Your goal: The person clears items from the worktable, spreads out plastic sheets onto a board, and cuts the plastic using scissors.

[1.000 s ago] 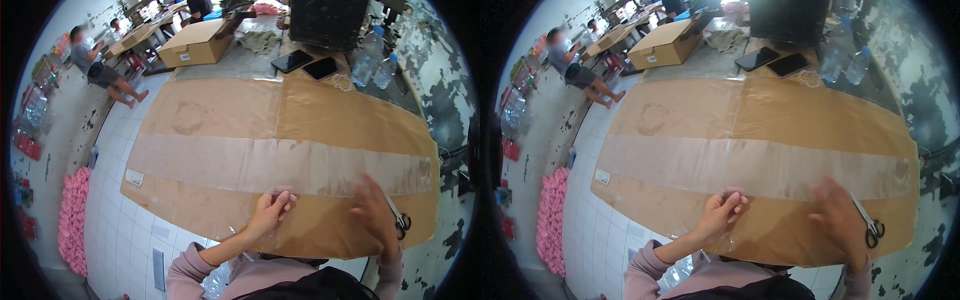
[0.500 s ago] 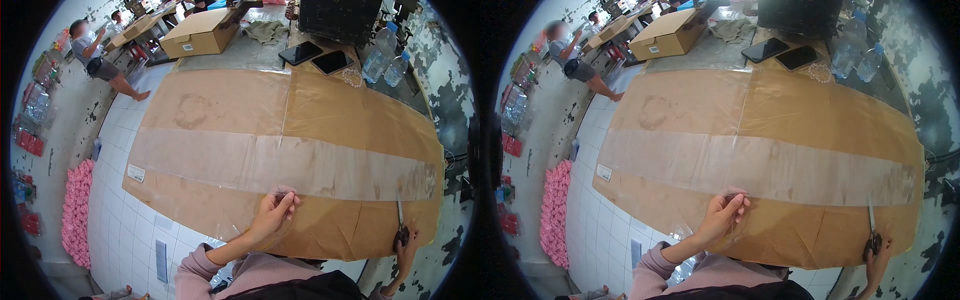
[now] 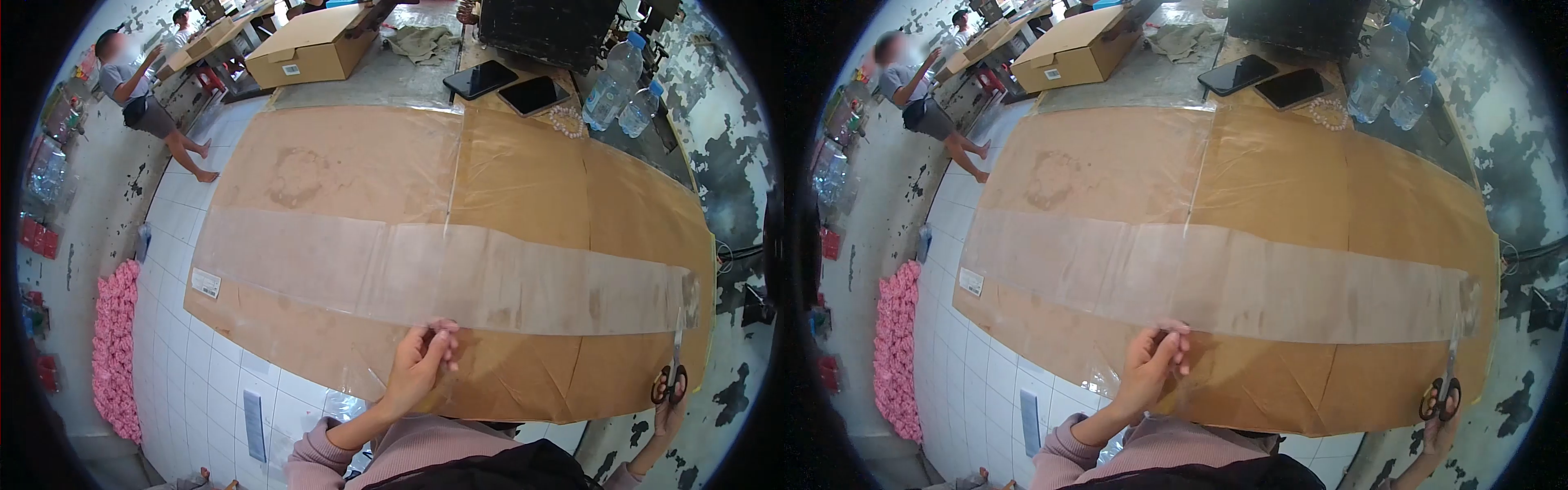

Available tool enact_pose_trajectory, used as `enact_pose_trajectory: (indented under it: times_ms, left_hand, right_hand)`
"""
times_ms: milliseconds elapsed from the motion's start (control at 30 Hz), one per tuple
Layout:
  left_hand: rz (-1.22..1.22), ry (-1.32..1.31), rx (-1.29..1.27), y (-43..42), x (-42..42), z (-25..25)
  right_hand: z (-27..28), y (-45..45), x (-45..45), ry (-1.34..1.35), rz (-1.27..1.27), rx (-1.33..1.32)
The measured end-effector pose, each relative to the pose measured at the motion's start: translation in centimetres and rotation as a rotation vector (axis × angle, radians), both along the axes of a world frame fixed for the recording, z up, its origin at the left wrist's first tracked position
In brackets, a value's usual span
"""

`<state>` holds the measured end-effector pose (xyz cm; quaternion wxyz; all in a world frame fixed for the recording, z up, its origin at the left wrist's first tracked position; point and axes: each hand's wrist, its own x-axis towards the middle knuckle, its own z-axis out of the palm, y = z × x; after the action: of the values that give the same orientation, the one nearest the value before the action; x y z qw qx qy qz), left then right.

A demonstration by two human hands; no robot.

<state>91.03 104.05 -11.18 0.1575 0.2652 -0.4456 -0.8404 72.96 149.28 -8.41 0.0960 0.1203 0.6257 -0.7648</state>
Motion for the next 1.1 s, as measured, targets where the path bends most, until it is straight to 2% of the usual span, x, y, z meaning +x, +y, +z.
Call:
enact_pose_trajectory:
  times_ms: [33,133,167,233,300,333,400,500,600,667,733,767,833,933,1033,1100]
  left_hand:
    - [0.003,-0.018,0.002,-0.1,0.2,-0.1]
    - [0.002,-0.012,0.063,-0.3,0.4,0.0]
    - [0.002,-0.001,0.072,-0.3,0.4,-0.1]
    - [0.000,0.023,0.086,-0.3,0.3,-0.1]
    - [-0.057,-0.049,0.008,-0.5,0.4,0.3]
    - [-0.082,-0.085,-0.032,-0.6,0.5,0.5]
    - [-0.094,-0.166,-0.231,-0.8,0.8,1.5]
    - [-0.077,-0.299,-0.510,-0.8,1.4,1.9]
    - [-0.040,-0.403,-0.759,-0.5,1.8,1.2]
    - [-0.033,-0.427,-0.855,-0.6,2.1,0.8]
    - [-0.050,-0.417,-0.890,-0.9,2.1,0.6]
    - [-0.093,-0.417,-0.932,-1.1,2.0,0.7]
    - [-0.192,-0.412,-1.022,-1.8,1.8,1.1]
    - [-0.238,-0.356,-1.050,-2.5,1.4,1.3]
    - [-0.277,-0.362,-0.991,-2.8,1.4,1.3]
    - [-0.254,-0.376,-0.918,-2.5,1.5,1.6]
  right_hand:
    - [-0.2,0.0,-0.2,0.026,0.136,-0.137]
    - [0.1,-5.7,1.1,0.025,-0.009,-0.296]
    - [0.1,-7.9,1.2,0.140,0.083,-0.237]
    - [0.9,-11.0,1.1,0.099,0.402,-0.301]
    - [1.7,-14.7,1.1,-0.031,0.516,-0.312]
    - [1.4,-16.1,0.9,0.016,0.627,-0.290]
    - [0.5,-18.7,0.4,0.106,0.854,-0.244]
    - [2.6,-22.5,-0.2,-0.106,1.144,-0.400]
    - [4.5,-23.7,-0.1,-0.316,1.191,-0.381]
    - [4.8,-25.3,0.0,-0.066,1.164,-0.511]
    - [5.1,-25.4,-0.3,0.221,1.061,-0.406]
    - [5.1,-24.8,-0.7,0.375,0.970,-0.239]
    - [6.7,-25.4,0.2,0.472,0.720,-0.008]
    - [7.3,-24.4,-2.8,0.743,0.864,0.588]
    - [5.7,-25.8,-5.4,0.942,0.827,0.847]
    - [3.5,-25.2,-7.1,0.942,0.930,0.938]
